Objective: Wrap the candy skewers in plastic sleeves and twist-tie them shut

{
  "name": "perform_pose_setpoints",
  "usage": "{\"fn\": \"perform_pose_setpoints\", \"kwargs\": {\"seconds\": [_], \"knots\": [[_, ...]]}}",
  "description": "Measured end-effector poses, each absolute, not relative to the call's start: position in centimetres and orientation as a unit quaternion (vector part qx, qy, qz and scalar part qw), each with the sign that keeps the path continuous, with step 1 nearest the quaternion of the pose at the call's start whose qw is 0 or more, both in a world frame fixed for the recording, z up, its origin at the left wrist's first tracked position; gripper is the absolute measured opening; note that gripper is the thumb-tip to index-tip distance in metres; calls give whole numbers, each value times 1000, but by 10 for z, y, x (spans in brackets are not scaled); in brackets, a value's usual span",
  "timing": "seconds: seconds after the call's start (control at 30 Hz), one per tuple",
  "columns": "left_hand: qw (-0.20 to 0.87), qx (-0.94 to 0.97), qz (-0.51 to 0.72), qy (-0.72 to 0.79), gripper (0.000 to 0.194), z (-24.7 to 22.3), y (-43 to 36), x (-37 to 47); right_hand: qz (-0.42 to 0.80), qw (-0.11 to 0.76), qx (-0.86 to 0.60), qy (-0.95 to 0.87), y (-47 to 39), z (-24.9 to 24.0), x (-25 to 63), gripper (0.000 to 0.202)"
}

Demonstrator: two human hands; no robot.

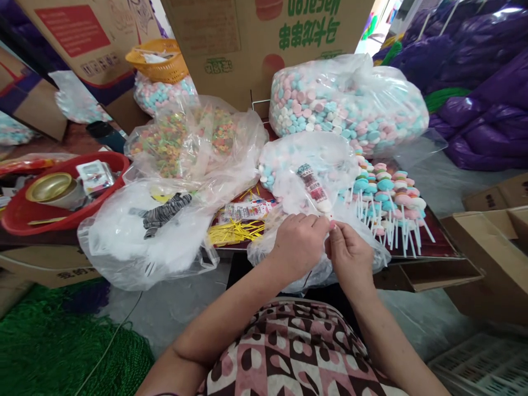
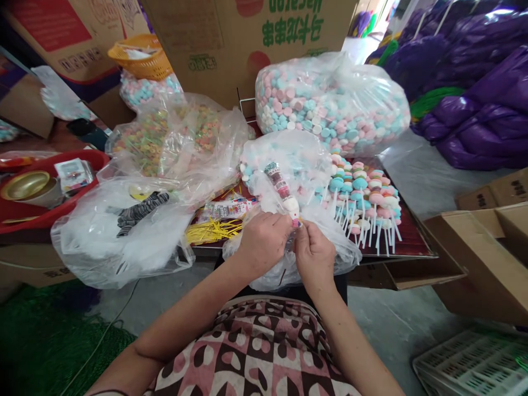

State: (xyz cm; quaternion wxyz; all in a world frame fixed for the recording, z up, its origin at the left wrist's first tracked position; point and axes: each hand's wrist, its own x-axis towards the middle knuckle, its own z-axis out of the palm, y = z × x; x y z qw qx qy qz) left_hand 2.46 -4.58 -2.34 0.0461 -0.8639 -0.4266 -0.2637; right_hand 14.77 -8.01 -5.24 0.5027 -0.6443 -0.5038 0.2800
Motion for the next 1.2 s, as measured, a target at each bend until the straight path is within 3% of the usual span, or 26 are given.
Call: {"fn": "perform_pose_setpoints", "kwargs": {"seconds": [0.13, 0.23, 0.37, 0.53, 0.67, 0.77, 0.97, 1.07, 1.2], "knots": [[36, -862, -276, -423, 27, -22, -49, 27, 147, 471, -667, -559, -76, -56, 147, 44], [-23, -862, -282, -420, 29, -24, -49, 29, 111, 471, -662, -572, -75, -57, 149, 43], [-241, -816, -355, -387, 28, -21, -50, 22, 145, 492, -657, -553, -79, -49, 156, 36], [-547, -575, -468, -389, 24, -13, -42, 20, 206, 523, -639, -526, -86, -38, 153, 38], [-694, -445, -479, -303, 26, -19, -37, 35, 233, 523, -635, -519, -89, -38, 144, 43], [-731, -398, -463, -305, 32, -28, -39, 44, 250, 523, -631, -516, -90, -42, 139, 44], [-760, -400, -419, -296, 48, -34, -40, 42, 448, 544, -535, -467, -88, -38, 138, 44], [-757, -404, -419, -297, 51, -31, -40, 40, 466, 535, -530, -465, -88, -35, 137, 42], [-744, -432, -401, -316, 56, -29, -44, 40, 485, 587, -507, -405, -87, -38, 131, 44]]}}
